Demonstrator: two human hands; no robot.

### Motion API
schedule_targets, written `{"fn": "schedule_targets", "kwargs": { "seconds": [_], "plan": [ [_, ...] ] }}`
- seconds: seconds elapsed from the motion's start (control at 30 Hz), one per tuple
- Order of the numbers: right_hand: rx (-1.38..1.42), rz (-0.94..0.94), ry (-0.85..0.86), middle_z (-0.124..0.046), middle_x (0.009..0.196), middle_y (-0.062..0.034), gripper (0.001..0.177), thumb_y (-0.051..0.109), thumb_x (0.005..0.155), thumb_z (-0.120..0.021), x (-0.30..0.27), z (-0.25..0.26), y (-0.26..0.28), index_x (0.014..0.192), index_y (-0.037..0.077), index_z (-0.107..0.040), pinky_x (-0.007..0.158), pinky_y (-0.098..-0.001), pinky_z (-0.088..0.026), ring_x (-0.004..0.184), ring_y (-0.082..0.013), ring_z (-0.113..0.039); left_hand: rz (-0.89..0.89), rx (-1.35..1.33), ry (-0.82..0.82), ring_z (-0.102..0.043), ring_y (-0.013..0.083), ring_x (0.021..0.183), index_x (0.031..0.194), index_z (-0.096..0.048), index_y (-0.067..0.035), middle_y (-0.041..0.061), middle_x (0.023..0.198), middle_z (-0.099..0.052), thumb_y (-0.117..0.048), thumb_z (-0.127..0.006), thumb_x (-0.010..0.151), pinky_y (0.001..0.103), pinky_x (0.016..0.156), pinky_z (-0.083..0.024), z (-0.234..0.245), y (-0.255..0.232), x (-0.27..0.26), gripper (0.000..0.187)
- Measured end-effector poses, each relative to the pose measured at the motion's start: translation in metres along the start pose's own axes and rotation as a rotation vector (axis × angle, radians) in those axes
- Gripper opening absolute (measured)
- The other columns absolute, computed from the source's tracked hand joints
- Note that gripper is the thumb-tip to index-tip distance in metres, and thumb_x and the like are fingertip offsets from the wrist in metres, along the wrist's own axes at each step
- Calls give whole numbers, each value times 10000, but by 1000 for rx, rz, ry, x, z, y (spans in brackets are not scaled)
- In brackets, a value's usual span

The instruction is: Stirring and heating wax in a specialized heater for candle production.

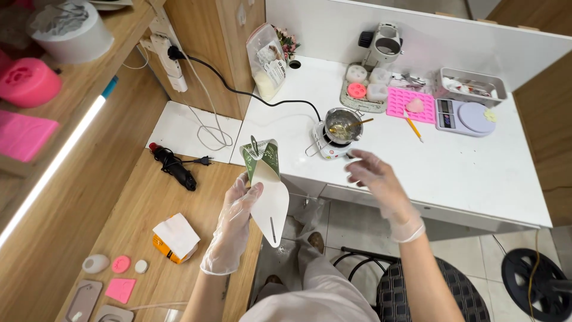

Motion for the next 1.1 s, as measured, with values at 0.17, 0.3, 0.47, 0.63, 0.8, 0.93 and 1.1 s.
{"fn": "schedule_targets", "kwargs": {
  "seconds": [0.17,0.3,0.47,0.63,0.8,0.93,1.1],
  "plan": [
    [-68,39,-42,-707,1019,-156,493,131,908,-675,74,50,10,1370,-26,-602,761,-338,-521,829,-243,-671,75,185,-164,-626,292,1285,1489,-539,-302,113,1292,-708,-493,-766,795,404,1073,-497,-45,-25,45,755],
    [-70,49,-41,-713,1019,-152,473,112,907,-668,120,84,11,1360,-14,-612,761,-324,-514,834,-237,-671,-74,-5,-64,-613,349,1229,1549,-448,-79,239,1084,-727,-271,-670,913,541,1085,-445,-84,-29,86,700],
    [-46,27,-43,-723,1014,-172,475,122,903,-666,160,114,7,1348,-35,-614,731,-319,-515,823,-257,-684,-40,48,-30,-481,485,1373,1569,-375,-35,340,1250,-663,-292,-629,953,635,1154,-318,-137,-32,122,714],
    [-44,-17,-25,-736,1001,-187,471,138,894,-681,195,114,0,1334,-23,-636,744,-348,-532,831,-281,-697,-74,-25,91,-551,481,1295,1551,-367,19,371,1254,-647,-247,-576,999,587,1117,-382,-158,-15,174,648],
    [-52,26,83,-647,1167,-219,679,165,889,-666,207,60,51,1514,4,-457,794,-360,-518,953,-282,-633,-66,67,174,-601,446,1259,1529,-389,30,339,1237,-669,-245,-541,1023,557,1076,-456,-169,-25,208,596],
    [-121,237,315,-366,1518,-362,1079,373,732,-823,218,9,102,1586,18,-267,1057,-620,-422,1354,-520,-425,-107,82,314,-640,410,1202,1516,-445,-7,311,1224,-678,-242,-612,998,536,1046,-488,-179,-30,238,593],
    [-119,231,382,-541,1318,-268,976,188,673,-895,237,-14,112,1507,22,-416,926,-498,-568,1072,-374,-590,-94,69,369,-593,388,1254,1532,-420,6,306,1328,-622,-284,-590,1011,507,1076,-463,-168,-26,260,620]
  ]
}}
Point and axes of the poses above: each hand's wrist, its own x-axis towards the middle knuckle, its own z-axis out of the back of the hand, y = z × x, the point moved 9 cm from there along x, towards the middle knuckle
